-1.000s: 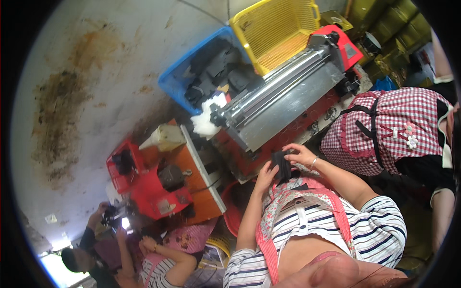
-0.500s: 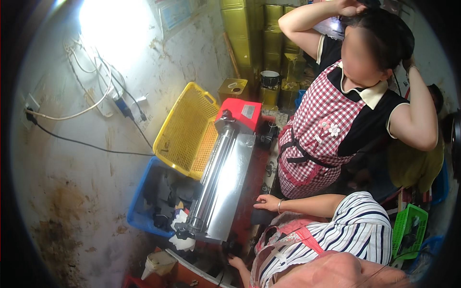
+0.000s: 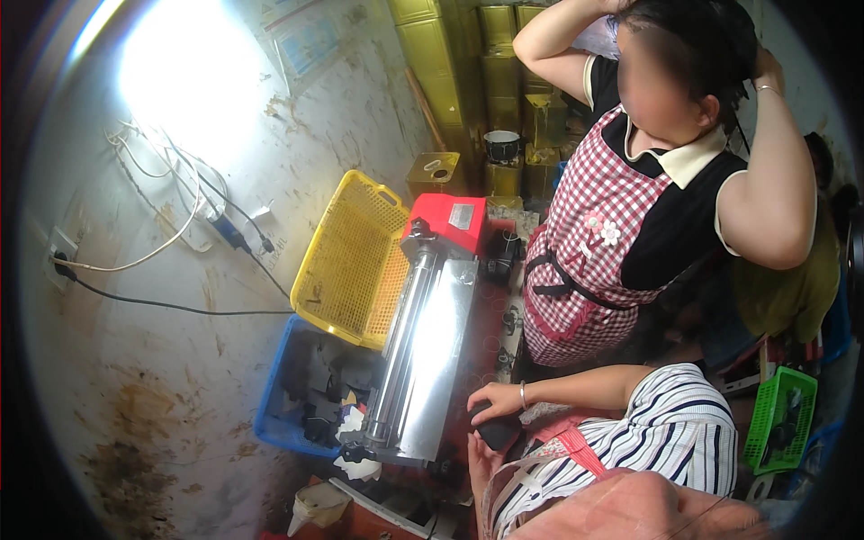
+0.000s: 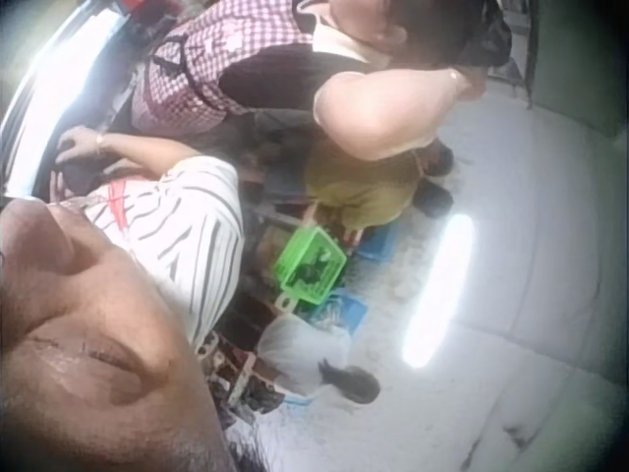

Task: The person feeds cut fabric pieces through a roller machine, folds and stacks the processed pieces by hand, and sorts bundled pieces from a basket.

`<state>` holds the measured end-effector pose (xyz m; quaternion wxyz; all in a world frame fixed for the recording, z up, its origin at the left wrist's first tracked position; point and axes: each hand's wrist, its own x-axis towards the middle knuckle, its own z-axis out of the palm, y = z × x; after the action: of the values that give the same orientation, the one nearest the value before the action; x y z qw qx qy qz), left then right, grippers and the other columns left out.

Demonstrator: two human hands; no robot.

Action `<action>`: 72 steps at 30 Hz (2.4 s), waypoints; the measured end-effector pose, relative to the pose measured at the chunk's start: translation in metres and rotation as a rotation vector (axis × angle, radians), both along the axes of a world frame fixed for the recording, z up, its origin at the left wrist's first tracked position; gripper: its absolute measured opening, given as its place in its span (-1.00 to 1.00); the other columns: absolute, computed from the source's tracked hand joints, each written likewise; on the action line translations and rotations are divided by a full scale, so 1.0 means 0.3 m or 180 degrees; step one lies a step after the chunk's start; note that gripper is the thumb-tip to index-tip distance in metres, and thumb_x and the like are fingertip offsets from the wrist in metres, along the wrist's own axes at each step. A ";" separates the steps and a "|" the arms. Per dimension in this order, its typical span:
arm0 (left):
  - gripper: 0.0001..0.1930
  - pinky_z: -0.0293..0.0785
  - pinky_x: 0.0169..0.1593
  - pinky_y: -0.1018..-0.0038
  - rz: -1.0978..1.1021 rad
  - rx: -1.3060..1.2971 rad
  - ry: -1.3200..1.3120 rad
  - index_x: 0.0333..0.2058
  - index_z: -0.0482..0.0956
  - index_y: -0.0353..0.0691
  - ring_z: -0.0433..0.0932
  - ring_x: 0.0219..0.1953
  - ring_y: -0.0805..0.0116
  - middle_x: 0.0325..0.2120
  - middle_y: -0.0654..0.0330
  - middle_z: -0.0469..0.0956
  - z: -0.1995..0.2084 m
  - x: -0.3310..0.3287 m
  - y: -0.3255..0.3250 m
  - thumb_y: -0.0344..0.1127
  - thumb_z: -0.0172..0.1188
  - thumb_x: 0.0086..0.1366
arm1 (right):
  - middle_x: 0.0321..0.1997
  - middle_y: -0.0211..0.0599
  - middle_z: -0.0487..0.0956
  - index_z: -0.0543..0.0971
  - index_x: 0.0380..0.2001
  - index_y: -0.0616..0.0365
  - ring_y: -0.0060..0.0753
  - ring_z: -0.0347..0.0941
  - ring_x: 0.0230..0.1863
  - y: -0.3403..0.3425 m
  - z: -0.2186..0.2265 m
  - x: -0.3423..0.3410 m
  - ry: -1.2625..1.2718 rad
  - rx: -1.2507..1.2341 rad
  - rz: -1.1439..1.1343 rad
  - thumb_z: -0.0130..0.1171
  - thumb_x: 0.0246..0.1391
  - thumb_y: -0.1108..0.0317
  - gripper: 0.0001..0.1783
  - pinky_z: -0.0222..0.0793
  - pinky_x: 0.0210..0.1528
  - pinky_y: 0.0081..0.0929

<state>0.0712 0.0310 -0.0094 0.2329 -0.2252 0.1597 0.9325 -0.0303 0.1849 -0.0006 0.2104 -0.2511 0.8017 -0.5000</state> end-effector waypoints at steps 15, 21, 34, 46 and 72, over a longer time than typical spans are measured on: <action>-0.74 0.37 -0.29 0.49 -0.0242 -0.2982 0.1677 -0.25 0.40 -0.33 0.43 -0.35 0.45 -0.35 0.13 0.46 -0.171 -0.034 -0.101 -0.21 0.04 0.25 | -0.29 -0.29 0.48 0.49 -0.29 0.20 -0.38 0.39 -0.34 -0.095 -0.113 0.043 0.2225 -0.0149 -0.0961 0.18 -0.04 0.11 -0.62 0.31 -0.19 -0.41; -0.71 0.38 -0.30 0.51 0.0575 -0.3718 0.1496 -0.28 0.46 -0.43 0.42 -0.38 0.46 -0.40 0.13 0.50 -0.076 -0.037 -0.058 -0.25 0.05 0.26 | -0.37 -0.30 0.43 0.51 -0.34 0.20 -0.45 0.38 -0.45 -0.058 -0.062 0.089 0.0789 -0.0778 -0.0231 0.34 -0.23 0.30 -0.66 0.36 -0.44 -0.59; -0.75 0.39 -0.33 0.53 0.0074 -0.3969 0.1877 -0.26 0.47 -0.43 0.45 -0.41 0.50 -0.42 0.17 0.53 0.020 -0.105 -0.008 -0.31 0.07 0.23 | -0.50 -0.18 0.43 0.51 -0.53 0.24 -0.11 0.39 -0.46 -0.027 -0.008 0.047 0.1952 -0.0127 -0.0156 0.12 -0.19 0.40 -0.87 0.34 -0.38 -0.32; -0.75 0.36 -0.19 0.54 0.0683 -0.2915 0.0849 -0.18 0.44 -0.39 0.46 -0.30 0.46 -0.31 0.18 0.50 0.004 -0.045 -0.067 -0.35 0.06 0.22 | -0.58 -0.35 0.51 0.56 -0.46 0.23 -0.51 0.44 -0.52 -0.035 -0.017 -0.022 -0.0510 -0.0745 -0.1080 0.13 -0.08 0.32 -0.82 0.40 -0.41 -0.51; -0.72 0.44 -0.26 0.55 0.1781 -0.2200 0.0038 -0.28 0.42 -0.30 0.50 -0.38 0.44 -0.45 0.22 0.48 0.058 -0.045 -0.015 -0.16 0.08 0.21 | -0.23 -0.18 0.51 0.49 -0.29 0.29 -0.29 0.49 -0.25 -0.152 0.164 -0.036 -0.0384 -0.0557 0.0269 0.21 -0.10 0.40 -0.73 0.42 -0.21 -0.48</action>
<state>0.0578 0.0264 0.0080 -0.1182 -0.3190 0.3963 0.8528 -0.0412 0.1393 0.0486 0.2563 -0.2716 0.7295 -0.5730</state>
